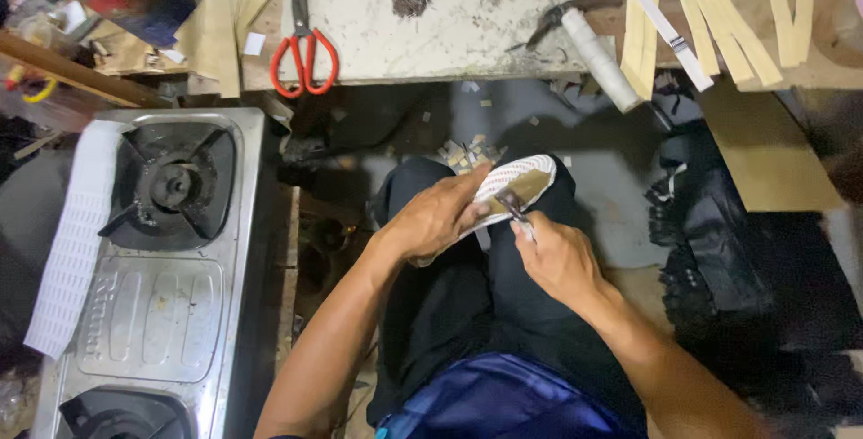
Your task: The person sits on the floor holding a woven shoe upper over an insole on their lap. They use pincers to grip and pull the upper's edge, trim excess material with a blade, hammer the sole area, and finally attach and press a strap across the shoe.
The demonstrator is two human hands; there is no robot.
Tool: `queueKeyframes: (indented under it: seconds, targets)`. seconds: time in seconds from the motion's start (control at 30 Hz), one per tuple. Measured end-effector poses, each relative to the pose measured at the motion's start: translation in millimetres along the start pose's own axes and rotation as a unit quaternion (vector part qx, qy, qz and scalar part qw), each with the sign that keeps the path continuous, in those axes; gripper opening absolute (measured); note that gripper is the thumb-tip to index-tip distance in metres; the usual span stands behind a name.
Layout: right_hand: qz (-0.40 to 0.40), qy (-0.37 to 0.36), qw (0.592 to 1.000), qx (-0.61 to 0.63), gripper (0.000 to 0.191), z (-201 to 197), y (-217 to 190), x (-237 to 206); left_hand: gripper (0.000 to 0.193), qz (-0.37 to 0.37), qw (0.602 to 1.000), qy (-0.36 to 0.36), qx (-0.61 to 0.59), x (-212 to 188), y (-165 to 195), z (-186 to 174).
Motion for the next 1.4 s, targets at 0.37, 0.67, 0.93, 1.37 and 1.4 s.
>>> queueKeyframes:
  seconds: [0.37, 0.67, 0.93, 1.37, 1.4]
  targets:
    - [0.005, 0.037, 0.999, 0.001, 0.025, 22.2, 8.8, 13.4, 0.04, -0.084, 0.919, 0.352, -0.158, -94.5, -43.3, -7.7]
    - [0.135, -0.245, 0.825, 0.491, 0.033, 94.9, -26.4, -50.5, 0.038, 0.135, 0.9, 0.409, -0.068, -111.8, 4.5, -0.2]
    - [0.008, -0.218, 0.965, 0.146, 0.031, 35.1, -45.5, -48.7, 0.043, 0.186, 0.902, 0.385, -0.053, -117.0, 20.7, 15.0]
    - [-0.108, -0.02, 0.974, 0.198, 0.019, -22.8, -82.5, -23.0, 0.011, 0.127, 0.864, 0.435, -0.22, -115.7, -52.7, 18.2]
    - [-0.197, 0.056, 0.969, 0.138, 0.015, -31.8, -94.1, -29.2, 0.012, 0.126, 0.863, 0.437, -0.218, -115.3, -52.8, 18.2]
Point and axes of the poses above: each hand's wrist, its own x-axis towards the middle knuckle, its own z-axis out of the palm, y = z × x, the point moved 8 cm from there along x, towards the middle knuckle, and after that the axes turned 10 degrees about -x, right-handed, at the moved point
